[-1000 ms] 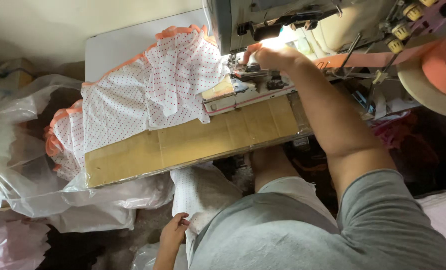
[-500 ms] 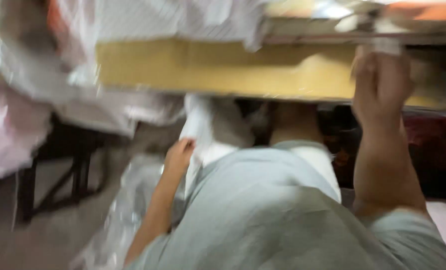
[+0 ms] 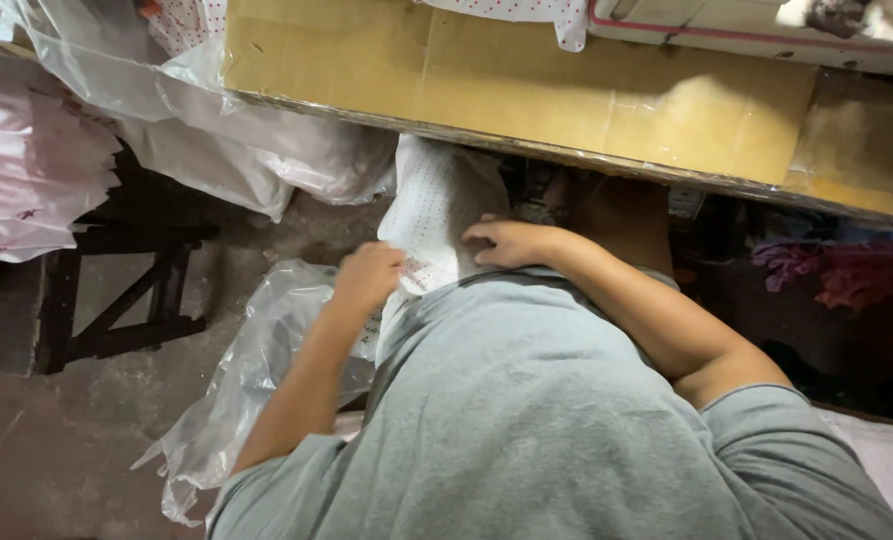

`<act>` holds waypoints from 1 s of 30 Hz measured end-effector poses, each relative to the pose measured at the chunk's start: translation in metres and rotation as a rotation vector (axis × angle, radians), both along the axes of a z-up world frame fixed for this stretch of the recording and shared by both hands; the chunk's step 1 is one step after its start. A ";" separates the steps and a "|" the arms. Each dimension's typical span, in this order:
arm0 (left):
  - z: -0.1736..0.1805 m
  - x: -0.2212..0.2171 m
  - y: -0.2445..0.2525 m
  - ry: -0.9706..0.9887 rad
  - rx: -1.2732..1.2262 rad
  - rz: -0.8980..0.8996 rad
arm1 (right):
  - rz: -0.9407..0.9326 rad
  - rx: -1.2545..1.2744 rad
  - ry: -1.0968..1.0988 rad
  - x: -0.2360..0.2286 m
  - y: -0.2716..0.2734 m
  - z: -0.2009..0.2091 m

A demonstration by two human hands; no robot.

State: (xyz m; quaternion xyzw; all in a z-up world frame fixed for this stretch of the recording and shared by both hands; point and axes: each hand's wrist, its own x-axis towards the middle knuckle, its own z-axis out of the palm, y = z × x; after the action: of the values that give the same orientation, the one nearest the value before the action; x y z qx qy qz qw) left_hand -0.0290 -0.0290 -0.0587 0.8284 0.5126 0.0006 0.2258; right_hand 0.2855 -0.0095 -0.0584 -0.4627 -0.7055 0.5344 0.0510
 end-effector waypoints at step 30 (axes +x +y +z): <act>0.183 -0.002 0.158 -1.125 -0.358 0.331 | -0.663 0.091 0.335 0.107 -0.008 0.180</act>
State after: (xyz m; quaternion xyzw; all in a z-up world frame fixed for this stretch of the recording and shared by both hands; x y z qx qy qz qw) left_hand -0.0309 0.1286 0.1245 0.5595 0.4290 0.3866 0.5945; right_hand 0.3927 -0.0173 0.1220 -0.5694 -0.5224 0.5253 0.3562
